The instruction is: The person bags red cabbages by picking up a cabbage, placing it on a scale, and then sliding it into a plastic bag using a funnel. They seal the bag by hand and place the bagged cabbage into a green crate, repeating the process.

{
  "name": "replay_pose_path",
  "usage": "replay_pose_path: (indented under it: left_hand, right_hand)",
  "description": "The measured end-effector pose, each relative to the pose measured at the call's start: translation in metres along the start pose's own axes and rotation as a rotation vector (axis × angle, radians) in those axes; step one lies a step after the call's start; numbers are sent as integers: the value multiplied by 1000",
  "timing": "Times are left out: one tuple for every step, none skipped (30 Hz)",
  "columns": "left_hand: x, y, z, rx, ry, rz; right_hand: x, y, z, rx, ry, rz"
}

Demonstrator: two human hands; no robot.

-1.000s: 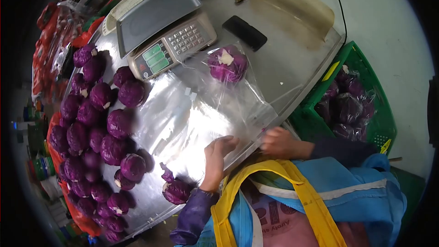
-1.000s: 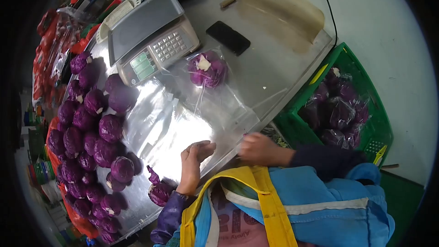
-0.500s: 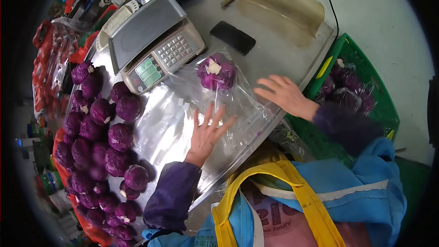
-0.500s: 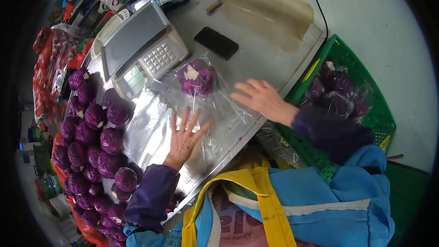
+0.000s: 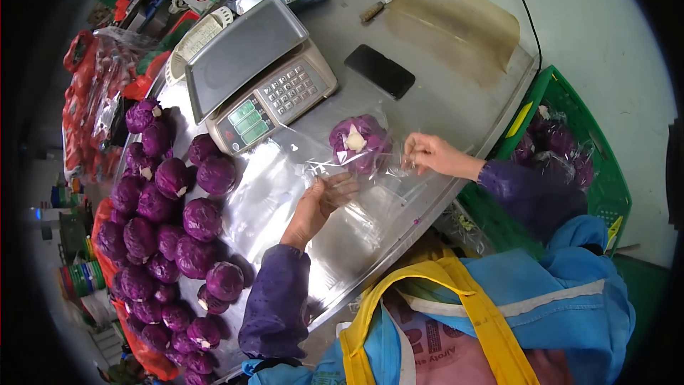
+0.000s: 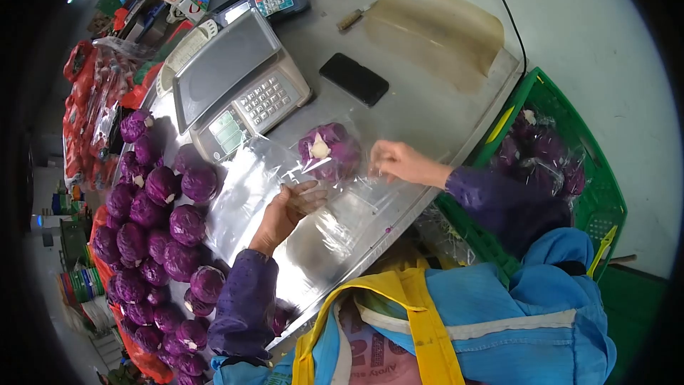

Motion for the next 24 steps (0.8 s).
replay_pose_path:
  left_hand:
    - [-2,-1,-1,2,-1,1]
    - [-5,-2,-1,-14,44,-9]
    - [-8,-3,0,-30,90,-19]
    - [-11,-4,2,-31,90,-19]
    - [-13,-5,3,-39,113,-26]
    - [-14,-5,4,-48,135,-32]
    - [-14,-5,4,-50,131,-30]
    - [-13,-5,3,-32,154,-19]
    - [-13,-5,3,-14,176,-9]
    - [-13,-5,3,-16,171,-10]
    - [-14,-6,4,7,179,-97]
    - [-15,-6,6,30,188,-183]
    - [-16,-7,8,39,186,-247]
    - [-17,-9,11,36,184,-247]
    - [-19,-12,13,45,154,-283]
    - [-22,-13,14,55,123,-319]
    - [-24,-14,14,114,155,-329]
    - [-23,-13,9,115,152,-327]
    - [-21,-10,3,168,36,-433]
    - [-20,-7,-2,220,-80,-538]
    - [-21,-10,-8,308,-89,-537]
    - [-21,-12,-14,306,-89,-537]
    - [-19,-13,-22,346,-123,-549]
    - [-19,-16,-27,387,-157,-559]
  right_hand:
    - [5,4,6,-2,2,-1]
    - [11,7,15,-190,123,-57]
    - [14,8,24,-377,243,-113]
    - [17,4,30,-378,242,-113]
    - [21,-2,37,-427,304,-213]
    - [21,-6,42,-453,334,-265]
    - [22,-10,46,-476,364,-319]
    - [20,-16,48,-373,297,-305]
    - [19,-22,49,-272,227,-290]
    - [22,-26,49,-274,223,-293]
    - [22,-31,48,-249,96,-441]
    - [22,-35,45,-222,-32,-587]
    - [19,-41,37,-221,-35,-589]
    - [13,-49,24,-199,39,-625]
    - [9,-54,17,-177,113,-661]
    - [8,-56,10,-178,112,-665]
    - [9,-59,3,-113,60,-616]
    - [9,-61,-1,-51,8,-567]
    - [8,-63,-3,-51,6,-570]
    - [7,-64,-5,-79,115,-578]
    - [7,-64,-5,-105,225,-583]
    - [8,-64,-4,-103,224,-584]
    - [9,-64,-2,-127,287,-591]
    - [10,-65,0,-152,351,-599]
Point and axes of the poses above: each hand's wrist, its own y-axis away from the middle knuckle, its own x-axis out of the palm, z = x × y, the point moved 1 cm from there along -y, towards the middle knuckle, and after that the axes turned 5 degrees about -x, right-handed, at the moved point
